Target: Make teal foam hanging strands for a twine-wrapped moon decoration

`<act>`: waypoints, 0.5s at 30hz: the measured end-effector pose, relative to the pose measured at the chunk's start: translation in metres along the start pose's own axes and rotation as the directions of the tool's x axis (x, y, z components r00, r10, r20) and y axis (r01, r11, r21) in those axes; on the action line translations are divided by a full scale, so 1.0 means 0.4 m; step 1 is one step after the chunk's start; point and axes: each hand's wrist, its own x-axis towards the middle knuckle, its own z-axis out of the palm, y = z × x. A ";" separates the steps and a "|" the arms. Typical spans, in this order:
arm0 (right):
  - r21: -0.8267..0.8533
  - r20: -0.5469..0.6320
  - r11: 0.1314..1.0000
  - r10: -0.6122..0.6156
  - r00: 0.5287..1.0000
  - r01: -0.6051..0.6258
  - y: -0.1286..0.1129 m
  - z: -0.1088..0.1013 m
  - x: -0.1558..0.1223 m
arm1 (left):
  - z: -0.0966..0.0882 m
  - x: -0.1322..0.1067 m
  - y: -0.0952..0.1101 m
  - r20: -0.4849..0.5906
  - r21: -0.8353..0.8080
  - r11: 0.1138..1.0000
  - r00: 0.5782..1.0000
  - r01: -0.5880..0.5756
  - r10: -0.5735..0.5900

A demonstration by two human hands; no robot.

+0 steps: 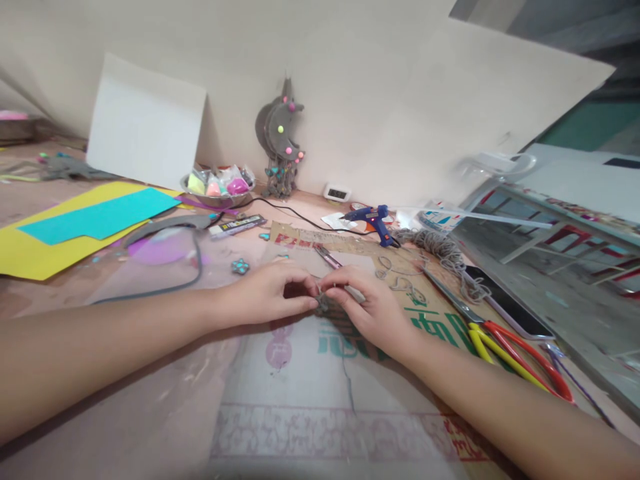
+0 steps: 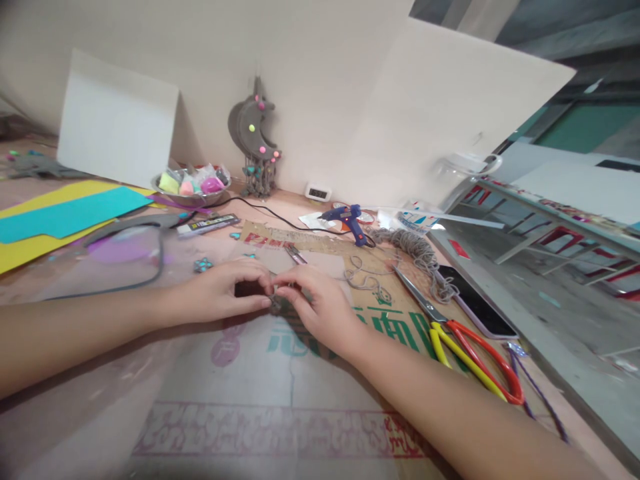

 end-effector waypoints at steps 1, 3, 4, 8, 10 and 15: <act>0.015 -0.016 0.998 0.059 0.998 -0.059 0.005 0.001 0.000 | 0.000 0.000 0.002 -0.001 -0.014 0.999 1.000 0.031 -0.031; 0.044 -0.049 0.986 0.163 0.985 -0.160 0.018 0.002 0.002 | -0.001 0.000 0.008 -0.005 -0.047 0.995 0.996 0.090 -0.090; 0.052 -0.054 0.980 0.196 0.979 -0.193 0.026 0.002 0.003 | -0.002 0.000 0.011 -0.011 -0.059 0.992 0.993 0.115 -0.116; 0.032 0.046 0.981 0.189 0.981 -0.190 0.040 0.000 0.011 | -0.006 -0.001 0.021 -0.028 -0.132 0.970 0.977 0.205 -0.210; 0.024 0.114 0.990 0.138 0.984 -0.142 0.036 -0.002 0.015 | -0.006 -0.002 0.020 -0.023 -0.194 0.952 0.969 0.239 -0.248; -0.042 0.178 0.996 0.080 0.981 -0.073 0.025 0.002 0.013 | -0.005 -0.002 0.008 -0.056 -0.218 0.949 0.967 0.229 -0.247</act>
